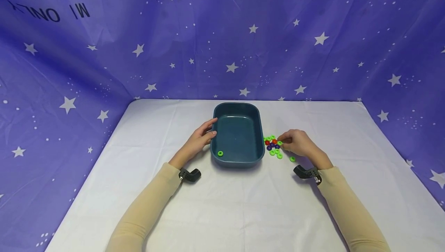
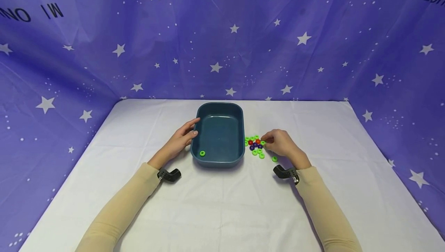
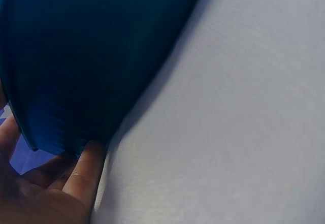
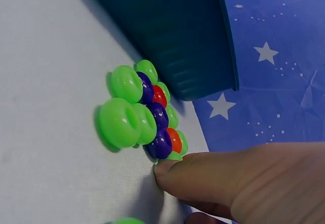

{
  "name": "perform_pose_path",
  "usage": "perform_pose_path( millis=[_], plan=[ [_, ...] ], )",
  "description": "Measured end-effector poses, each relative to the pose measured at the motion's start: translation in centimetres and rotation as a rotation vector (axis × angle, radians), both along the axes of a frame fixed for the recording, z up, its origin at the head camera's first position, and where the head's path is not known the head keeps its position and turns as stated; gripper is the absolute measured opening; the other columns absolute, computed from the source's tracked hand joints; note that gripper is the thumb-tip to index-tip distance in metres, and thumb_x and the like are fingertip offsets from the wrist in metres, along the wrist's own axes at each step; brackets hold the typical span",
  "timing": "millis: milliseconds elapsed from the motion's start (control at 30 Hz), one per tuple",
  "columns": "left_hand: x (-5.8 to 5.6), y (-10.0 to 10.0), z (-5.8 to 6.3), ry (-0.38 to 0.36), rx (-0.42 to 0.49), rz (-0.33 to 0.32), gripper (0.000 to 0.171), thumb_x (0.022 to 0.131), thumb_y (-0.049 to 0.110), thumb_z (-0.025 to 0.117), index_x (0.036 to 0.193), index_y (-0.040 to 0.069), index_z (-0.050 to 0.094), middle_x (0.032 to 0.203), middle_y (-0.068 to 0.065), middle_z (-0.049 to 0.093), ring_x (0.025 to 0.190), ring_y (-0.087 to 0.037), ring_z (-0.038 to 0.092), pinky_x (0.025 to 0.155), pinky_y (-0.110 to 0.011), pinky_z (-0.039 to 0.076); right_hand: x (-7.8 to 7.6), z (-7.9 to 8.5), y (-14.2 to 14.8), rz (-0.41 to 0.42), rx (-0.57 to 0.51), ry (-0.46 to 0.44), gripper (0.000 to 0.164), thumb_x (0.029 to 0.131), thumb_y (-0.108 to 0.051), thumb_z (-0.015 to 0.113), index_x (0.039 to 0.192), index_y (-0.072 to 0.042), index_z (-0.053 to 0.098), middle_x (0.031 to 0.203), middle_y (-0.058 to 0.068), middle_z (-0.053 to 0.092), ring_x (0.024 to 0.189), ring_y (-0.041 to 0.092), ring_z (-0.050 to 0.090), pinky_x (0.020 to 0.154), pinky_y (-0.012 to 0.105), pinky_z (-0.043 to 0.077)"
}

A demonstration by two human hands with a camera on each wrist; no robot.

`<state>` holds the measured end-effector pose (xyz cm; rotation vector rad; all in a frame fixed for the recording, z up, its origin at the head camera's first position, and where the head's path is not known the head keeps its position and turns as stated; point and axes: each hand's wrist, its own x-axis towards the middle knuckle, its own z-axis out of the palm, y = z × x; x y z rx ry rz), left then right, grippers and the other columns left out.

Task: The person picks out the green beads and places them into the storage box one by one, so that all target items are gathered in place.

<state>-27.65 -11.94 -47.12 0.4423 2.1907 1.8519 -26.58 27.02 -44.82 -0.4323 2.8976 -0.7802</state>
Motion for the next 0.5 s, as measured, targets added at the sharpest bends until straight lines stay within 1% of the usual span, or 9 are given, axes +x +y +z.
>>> perform_pose_path(
  millis=[233,500],
  plan=[
    [-0.05,-0.01,-0.08,0.001,0.001,-0.003,0.057,0.106,0.020,0.052,0.160,0.020,0.033,0.163,-0.023,0.032,0.144,-0.041,0.046,0.113,-0.058,0.045,-0.06,-0.07,0.06,0.007,0.006,0.007,0.022,0.087,-0.002,0.074,0.108,0.001,0.077,0.107,0.018,0.073,0.089,0.025,0.063,0.084,0.043,0.055],
    [0.09,0.01,0.11,0.001,0.000,0.006,0.057,0.106,0.019,0.053,0.160,0.021,0.035,0.163,-0.022,0.034,0.143,-0.040,0.047,0.112,-0.057,0.046,-0.04,-0.01,0.10,0.001,0.008,0.000,0.022,0.088,-0.003,0.073,0.110,0.000,0.077,0.109,0.018,0.074,0.091,0.024,0.064,0.086,0.044,0.056]
  ],
)
